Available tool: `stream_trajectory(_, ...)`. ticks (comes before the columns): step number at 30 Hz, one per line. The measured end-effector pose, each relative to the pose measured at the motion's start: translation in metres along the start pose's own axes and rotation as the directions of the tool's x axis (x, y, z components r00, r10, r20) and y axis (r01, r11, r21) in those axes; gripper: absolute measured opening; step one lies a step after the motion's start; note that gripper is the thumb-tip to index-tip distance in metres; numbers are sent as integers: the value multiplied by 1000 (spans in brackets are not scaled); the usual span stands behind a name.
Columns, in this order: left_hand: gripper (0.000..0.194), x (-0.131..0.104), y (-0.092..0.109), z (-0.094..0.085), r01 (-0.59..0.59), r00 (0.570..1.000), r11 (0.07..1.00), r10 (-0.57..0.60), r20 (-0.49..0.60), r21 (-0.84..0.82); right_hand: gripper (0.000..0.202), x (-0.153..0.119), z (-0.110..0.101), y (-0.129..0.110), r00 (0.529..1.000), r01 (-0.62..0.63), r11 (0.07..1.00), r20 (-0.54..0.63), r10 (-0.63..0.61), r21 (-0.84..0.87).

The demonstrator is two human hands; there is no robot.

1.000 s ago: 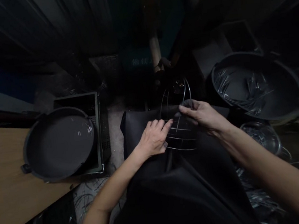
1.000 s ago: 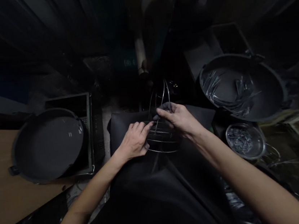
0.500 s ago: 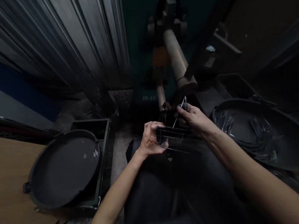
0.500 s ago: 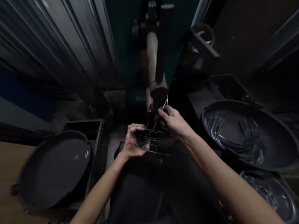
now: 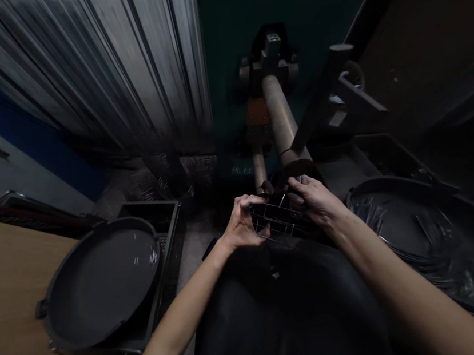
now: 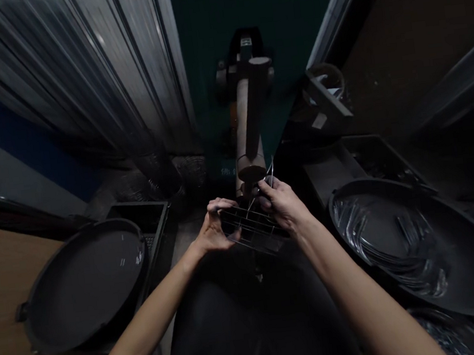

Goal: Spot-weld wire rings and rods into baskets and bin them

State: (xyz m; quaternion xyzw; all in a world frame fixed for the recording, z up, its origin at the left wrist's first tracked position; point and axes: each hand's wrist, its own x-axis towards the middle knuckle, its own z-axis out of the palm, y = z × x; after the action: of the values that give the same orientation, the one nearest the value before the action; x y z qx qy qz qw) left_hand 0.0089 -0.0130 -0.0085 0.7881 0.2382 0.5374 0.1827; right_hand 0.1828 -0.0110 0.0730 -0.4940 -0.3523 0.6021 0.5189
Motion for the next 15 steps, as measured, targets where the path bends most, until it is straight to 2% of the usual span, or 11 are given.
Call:
stream_trajectory(5, 62, 4, -3, -1, -41, 999, 999, 41, 14, 6, 57, 3, -6, 2, 1000, -25, 1000, 8, 25, 16)
stream_trajectory(15, 66, 4, -17, 4, 50, 998, 997, -48, 36, -66, 54, 18, -6, 4, 998, 60, 998, -8, -61, -32)
